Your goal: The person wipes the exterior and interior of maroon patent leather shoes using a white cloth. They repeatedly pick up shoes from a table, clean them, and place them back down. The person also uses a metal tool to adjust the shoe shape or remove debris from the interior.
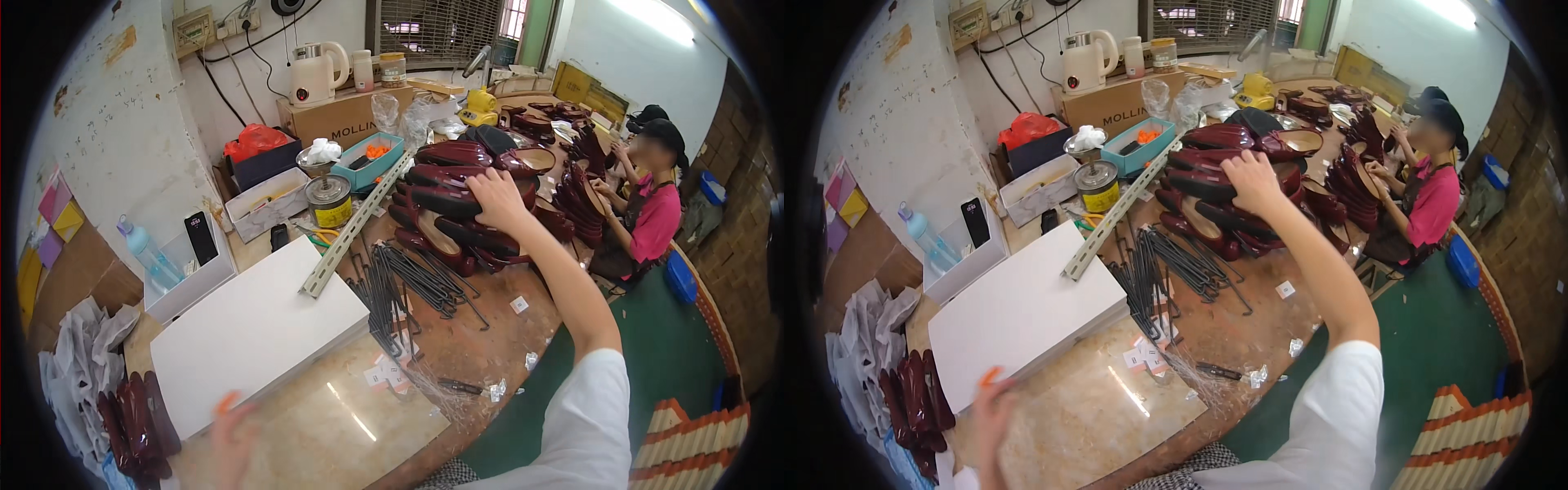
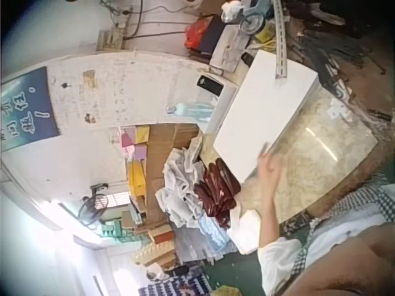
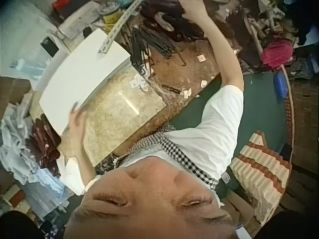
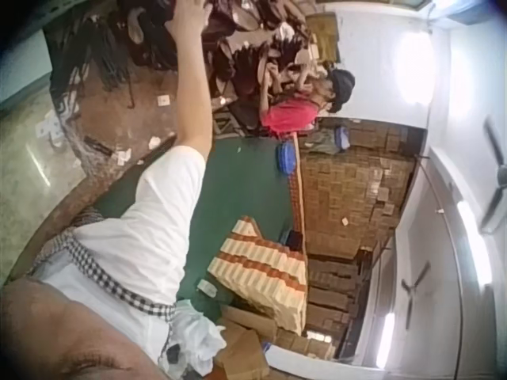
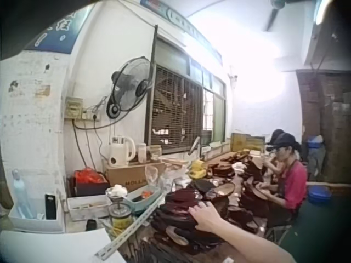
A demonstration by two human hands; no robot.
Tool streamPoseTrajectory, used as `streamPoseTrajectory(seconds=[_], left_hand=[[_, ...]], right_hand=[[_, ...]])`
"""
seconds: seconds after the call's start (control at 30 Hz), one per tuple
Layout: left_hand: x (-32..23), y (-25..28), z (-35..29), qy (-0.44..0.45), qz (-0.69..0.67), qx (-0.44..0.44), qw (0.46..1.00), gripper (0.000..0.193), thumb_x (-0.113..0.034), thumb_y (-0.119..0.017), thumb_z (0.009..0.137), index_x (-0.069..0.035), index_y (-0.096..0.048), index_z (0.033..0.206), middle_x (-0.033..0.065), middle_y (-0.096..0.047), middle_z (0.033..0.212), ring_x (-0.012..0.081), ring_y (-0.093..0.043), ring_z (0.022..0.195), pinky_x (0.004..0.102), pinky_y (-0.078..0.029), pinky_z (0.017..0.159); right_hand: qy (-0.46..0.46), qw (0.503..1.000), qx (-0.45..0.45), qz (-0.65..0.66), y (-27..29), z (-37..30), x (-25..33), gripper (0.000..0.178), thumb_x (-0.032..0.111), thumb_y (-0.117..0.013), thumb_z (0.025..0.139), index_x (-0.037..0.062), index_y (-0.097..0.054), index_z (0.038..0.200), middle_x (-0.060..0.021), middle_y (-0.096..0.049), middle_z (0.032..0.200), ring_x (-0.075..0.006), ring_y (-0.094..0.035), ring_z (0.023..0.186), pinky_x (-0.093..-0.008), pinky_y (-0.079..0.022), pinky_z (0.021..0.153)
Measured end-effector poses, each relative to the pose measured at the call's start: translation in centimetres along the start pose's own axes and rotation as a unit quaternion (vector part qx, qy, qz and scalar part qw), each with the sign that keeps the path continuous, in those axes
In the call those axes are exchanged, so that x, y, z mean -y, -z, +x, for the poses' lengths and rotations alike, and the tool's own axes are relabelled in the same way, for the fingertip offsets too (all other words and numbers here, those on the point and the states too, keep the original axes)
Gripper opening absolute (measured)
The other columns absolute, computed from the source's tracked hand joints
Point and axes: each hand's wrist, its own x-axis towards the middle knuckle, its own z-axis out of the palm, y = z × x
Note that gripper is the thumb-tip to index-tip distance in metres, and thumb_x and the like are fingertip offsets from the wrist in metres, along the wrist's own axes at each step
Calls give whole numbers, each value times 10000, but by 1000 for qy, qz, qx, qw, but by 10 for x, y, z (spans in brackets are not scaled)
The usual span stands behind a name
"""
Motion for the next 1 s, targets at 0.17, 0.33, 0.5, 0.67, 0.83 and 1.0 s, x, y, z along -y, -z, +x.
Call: streamPoseTrajectory(seconds=[0.17, 0.33, 0.5, 0.67, 0.83, 1.0], left_hand=[[-90, -171, 13, 0, -370, 262, 891, 842, -222, -664, 877, -139, -146, 1535, 77, -322, 1533, 263, -414, 1335, 393, -385, 1041], [-161, -264, 54, 201, -662, 222, 687, 790, -510, -525, 948, -143, -133, 1528, 100, -358, 1485, 270, -474, 1260, 401, -397, 1028], [-134, -311, 68, 271, -730, 197, 595, 599, -496, -556, 933, -109, -428, 1372, 71, -535, 1329, 224, -513, 1220, 418, -408, 1036], [-144, -316, 90, 261, -774, 224, 532, 625, -468, -598, 915, -96, -432, 1389, 82, -487, 1408, 250, -462, 1285, 422, -347, 1093], [-124, -266, 63, 249, -738, 171, 603, 709, -563, -554, 894, -76, -432, 1395, 103, -494, 1406, 263, -495, 1263, 452, -373, 1080], [-18, -149, -26, 246, -591, 74, 765, 781, -501, -648, 861, -38, -379, 1430, 108, -506, 1378, 245, -483, 1263, 401, -365, 1066]], right_hand=[[-41, 998, -54, 12, 65, -81, 86, 652, 199, -797, 591, 74, -508, 1162, -93, -559, 1006, -275, -502, 1050, -418, -367, 929], [-29, 998, -48, 41, 62, -164, 173, 531, 208, -681, 686, 56, -538, 1174, -73, -508, 908, -249, -492, 907, -419, -368, 861], [8, 960, -44, 275, 67, -207, 199, 548, 192, -687, 744, 17, -552, 1245, -87, -582, 1093, -267, -522, 1058, -419, -390, 957], [-316, 780, -88, 532, 39, -194, 152, 369, 90, -760, 753, -2, -645, 1092, -127, -644, 1075, -260, -601, 1016, -338, -496, 839], [-233, 762, -104, 595, 84, -191, 191, 273, 52, -741, 780, 33, -673, 1043, -68, -634, 1009, -143, -581, 846, -260, -474, 629], [87, 860, -5, 502, 134, -204, 224, 237, 18, -702, 603, 51, -627, 826, -72, -560, 880, -278, -536, 877, -351, -472, 740]])
